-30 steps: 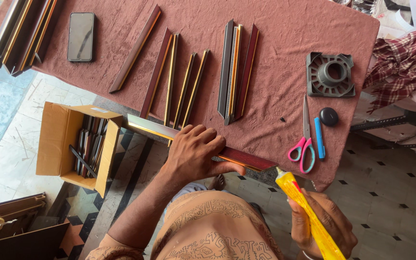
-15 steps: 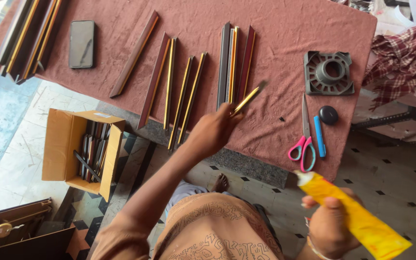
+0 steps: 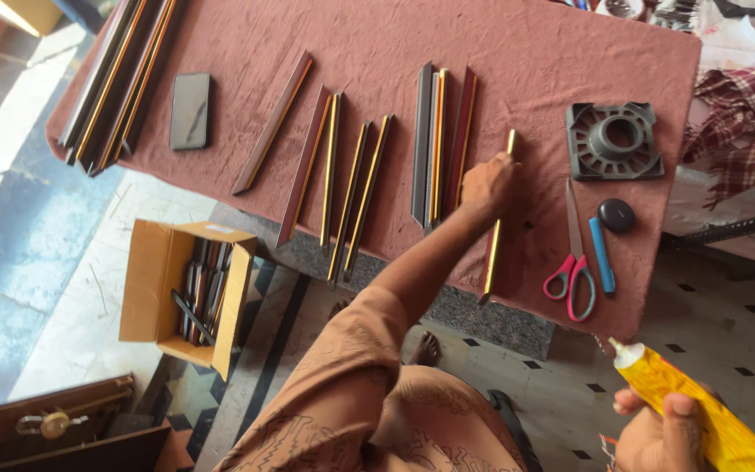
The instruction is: The person applies glue from a yellow tube to the edges of several long, thin wooden strips. They pick up each strip, apply the adhesive, and place it back on the table, repeating the process for multiple pieces.
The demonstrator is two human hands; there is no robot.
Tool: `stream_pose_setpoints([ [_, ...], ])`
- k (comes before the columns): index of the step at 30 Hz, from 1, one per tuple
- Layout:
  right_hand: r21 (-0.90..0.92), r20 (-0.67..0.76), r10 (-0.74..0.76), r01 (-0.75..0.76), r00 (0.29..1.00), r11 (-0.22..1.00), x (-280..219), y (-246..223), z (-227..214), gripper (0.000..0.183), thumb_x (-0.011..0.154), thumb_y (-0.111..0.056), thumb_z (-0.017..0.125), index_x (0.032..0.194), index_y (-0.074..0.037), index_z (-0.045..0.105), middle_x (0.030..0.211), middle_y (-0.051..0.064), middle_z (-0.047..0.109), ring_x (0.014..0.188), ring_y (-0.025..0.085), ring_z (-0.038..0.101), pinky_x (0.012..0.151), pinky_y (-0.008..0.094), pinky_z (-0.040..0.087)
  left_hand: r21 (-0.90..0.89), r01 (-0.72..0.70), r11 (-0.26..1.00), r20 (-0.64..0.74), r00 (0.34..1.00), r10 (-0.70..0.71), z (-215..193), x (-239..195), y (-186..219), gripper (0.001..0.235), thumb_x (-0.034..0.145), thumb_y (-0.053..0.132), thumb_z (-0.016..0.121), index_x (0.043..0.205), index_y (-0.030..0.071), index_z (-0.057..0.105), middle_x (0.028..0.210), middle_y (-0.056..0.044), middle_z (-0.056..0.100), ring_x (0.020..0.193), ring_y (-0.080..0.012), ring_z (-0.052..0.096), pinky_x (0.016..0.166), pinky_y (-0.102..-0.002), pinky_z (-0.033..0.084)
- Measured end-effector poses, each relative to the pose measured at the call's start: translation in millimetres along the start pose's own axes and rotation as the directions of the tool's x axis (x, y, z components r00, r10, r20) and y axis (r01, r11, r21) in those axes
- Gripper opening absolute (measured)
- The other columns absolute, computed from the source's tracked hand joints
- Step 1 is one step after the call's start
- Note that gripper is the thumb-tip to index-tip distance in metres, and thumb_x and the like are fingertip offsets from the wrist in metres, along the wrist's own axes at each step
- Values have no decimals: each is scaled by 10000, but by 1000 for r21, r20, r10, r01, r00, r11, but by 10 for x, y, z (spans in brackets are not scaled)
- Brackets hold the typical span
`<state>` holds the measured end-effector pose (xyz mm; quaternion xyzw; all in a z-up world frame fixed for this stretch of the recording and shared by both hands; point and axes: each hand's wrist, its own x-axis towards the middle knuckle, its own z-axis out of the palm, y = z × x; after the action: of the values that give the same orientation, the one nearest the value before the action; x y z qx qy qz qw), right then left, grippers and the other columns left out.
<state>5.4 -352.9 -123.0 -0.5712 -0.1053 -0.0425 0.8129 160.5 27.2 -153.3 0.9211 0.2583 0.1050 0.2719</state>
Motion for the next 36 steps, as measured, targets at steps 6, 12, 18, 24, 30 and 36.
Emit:
stream_pose_setpoints([
  [6, 55, -32, 28, -27, 999, 998, -113, 20, -221, 386, 1016, -334, 742, 1042, 34, 625, 859, 204, 657, 631, 278, 576, 606, 385, 463, -8, 60, 998, -344, 937, -59, -612, -323, -661, 142, 911, 131, 580, 1003, 75, 673, 996, -193, 694, 945, -412, 667, 790, -538, 550],
  [12, 217, -112, -20, 44, 993, 975, -62, -62, 280, 189, 1047, -106, 737, 980, 23, 617, 900, 196, 661, 649, 290, 585, 537, 405, 441, -83, 245, 966, -254, 932, -258, -728, -470, -1104, 250, 896, 265, 727, 960, 33, 658, 1029, -161, 617, 949, -337, 614, 844, -495, 514],
  [18, 321, -68, 61, -36, 996, 946, 2, -200, 549, 160, 1078, -70, 736, 1037, 37, 625, 969, 216, 688, 713, 316, 628, 554, 394, 453, -62, 188, 980, -310, 930, -197, -629, -388, -1265, 191, 877, 219, 771, 964, 58, 716, 1031, -148, 649, 975, -348, 640, 862, -497, 545],
  [24, 345, -66, 55, -29, 996, 938, -9, -163, 536, 162, 1060, -80, 743, 1072, 41, 636, 1003, 225, 703, 734, 311, 642, 550, 386, 460, 71, 208, 975, -221, 957, -188, -628, -346, -1105, 336, 767, 237, 824, 952, 0, 674, 1076, -195, 601, 983, -378, 605, 779, -478, 565],
  [30, 345, -69, 85, -56, 994, 937, -88, -189, 526, 161, 1063, -84, 732, 1079, 51, 646, 1012, 211, 704, 754, 295, 650, 566, 381, 467, 117, 229, 966, -137, 968, -212, -757, -252, -1132, 222, 920, 183, 679, 1066, 19, 708, 1029, -150, 668, 857, -303, 674, 774, -448, 592],
  [36, 333, -20, 147, -132, 989, 934, -148, -306, 760, 207, 1033, -128, 751, 1134, 40, 681, 1012, 159, 707, 786, 272, 670, 597, 411, 507, -883, 388, 265, 335, 915, -223, -1253, -905, -709, 558, 975, 263, 544, 1497, 123, 405, 879, -82, 672, 642, -153, 624, 495, -299, 539],
])
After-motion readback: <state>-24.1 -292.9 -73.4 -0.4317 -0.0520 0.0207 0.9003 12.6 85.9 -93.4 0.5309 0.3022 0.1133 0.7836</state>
